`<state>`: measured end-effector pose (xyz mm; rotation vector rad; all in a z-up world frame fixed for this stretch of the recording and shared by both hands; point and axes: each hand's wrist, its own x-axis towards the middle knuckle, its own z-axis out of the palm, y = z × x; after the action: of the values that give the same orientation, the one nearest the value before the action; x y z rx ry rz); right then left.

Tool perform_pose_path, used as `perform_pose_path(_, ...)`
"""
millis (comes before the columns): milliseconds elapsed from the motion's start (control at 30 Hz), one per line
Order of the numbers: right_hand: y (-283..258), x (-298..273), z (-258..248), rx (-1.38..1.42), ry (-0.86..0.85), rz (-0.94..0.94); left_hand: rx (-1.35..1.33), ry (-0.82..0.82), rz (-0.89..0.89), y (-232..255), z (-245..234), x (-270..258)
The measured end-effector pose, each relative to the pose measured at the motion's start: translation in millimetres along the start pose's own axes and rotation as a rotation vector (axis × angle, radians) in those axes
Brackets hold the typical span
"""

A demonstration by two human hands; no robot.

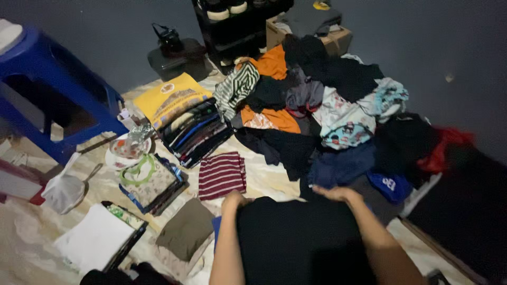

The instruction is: The person folds a white shirt, a child's patterned garment, and a piece of black fabric by hand on a blue surface on the floor.

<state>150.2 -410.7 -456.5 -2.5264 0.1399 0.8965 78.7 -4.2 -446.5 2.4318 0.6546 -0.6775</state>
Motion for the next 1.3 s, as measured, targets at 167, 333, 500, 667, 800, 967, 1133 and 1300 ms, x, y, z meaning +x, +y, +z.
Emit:
perform_pose_path(167, -1.7, 7.5, 25.5, 0.149, -0.059, -0.016, -0.635, 0.442, 0.187, -36.6, 35.3, 33.7)
perform_pose_path(333, 19.5, 7.1, 2.1, 1.205, 0.236, 0.031, -0.936, 0.832, 0.108, -67.4, 30.0, 43.7)
perform_pose_path(500, 37.5, -0.5, -6.1, 1.46, 0.403, -0.14, -0.989, 0.995, 0.12, -64.6, 20.7, 33.0)
perform_pose_path(667, 54.9, -1.2, -3.9, 1.467, 0.78, -0.051, -1.273, 1.192, 0.12, -84.1, 16.8, 34.9)
perform_pose_path(800, 59.6, 8.5, 3.6, 1.443, 0.965, -0.331, -1.292, 1.22, 0.137, -88.6, 22.5, 37.0)
perform_pose_path(967, 58.8, 11.0, 0.4, 1.329, 1.052, -0.303, -1.083, 1.226, 0.195, -73.2, 4.8, 17.9)
perform_pose_path(1133, 26.6, -24.6, -19.5, 0.804, 1.084, -0.342, -0.733, 0.897, 0.379, -70.9, -16.2, 17.0)
perform_pose_path(1300, -51.2, -118.8, 0.2, 0.442, 0.715, -0.532, -0.65, 0.321, 0.296, -91.8, -0.4, 41.4)
